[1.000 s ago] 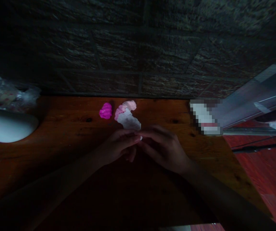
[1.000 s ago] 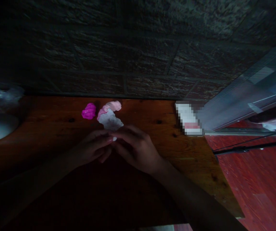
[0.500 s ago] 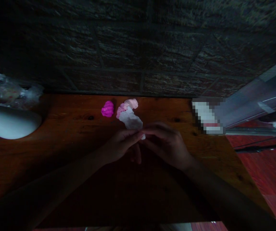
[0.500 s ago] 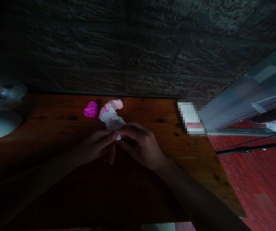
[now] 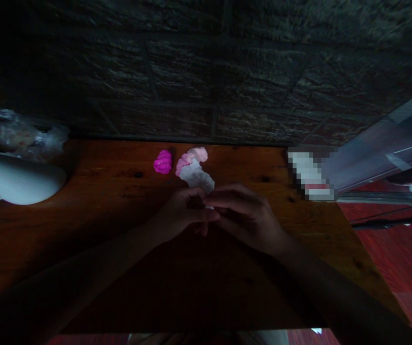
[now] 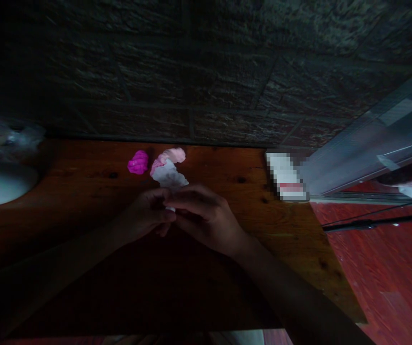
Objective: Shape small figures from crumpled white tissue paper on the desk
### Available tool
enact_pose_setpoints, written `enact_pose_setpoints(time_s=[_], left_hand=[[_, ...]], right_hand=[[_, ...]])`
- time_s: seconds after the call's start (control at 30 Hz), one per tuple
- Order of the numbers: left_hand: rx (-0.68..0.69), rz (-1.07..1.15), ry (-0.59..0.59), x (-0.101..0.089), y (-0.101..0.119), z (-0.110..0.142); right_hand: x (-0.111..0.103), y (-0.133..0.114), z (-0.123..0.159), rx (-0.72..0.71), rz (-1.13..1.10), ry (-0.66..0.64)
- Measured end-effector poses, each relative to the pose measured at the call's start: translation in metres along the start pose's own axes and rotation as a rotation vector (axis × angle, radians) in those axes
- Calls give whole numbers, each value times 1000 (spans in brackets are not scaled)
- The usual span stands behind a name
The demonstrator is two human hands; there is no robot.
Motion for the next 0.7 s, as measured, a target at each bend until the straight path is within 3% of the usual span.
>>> enact_pose_setpoints(time_s=[0.2, 0.5, 0.7], left_hand=[[-13, -24, -95, 6, 1, 1], [-29, 21, -182, 11, -2, 1], [-23, 20, -125, 9, -3, 1]], right_hand=[[-2, 4, -1, 72, 48, 16], [0, 3, 1, 19, 45, 30], [0, 8, 1, 74, 23, 48]])
Point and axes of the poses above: each hand's wrist, its own z-axis away from the middle knuckle, its own x-axis out of the palm, y = z × x, the point moved 9 cm from there along -z, towards the middle knuckle, and after that the axes turned 15 degrees about x, right-handed, at the moved point
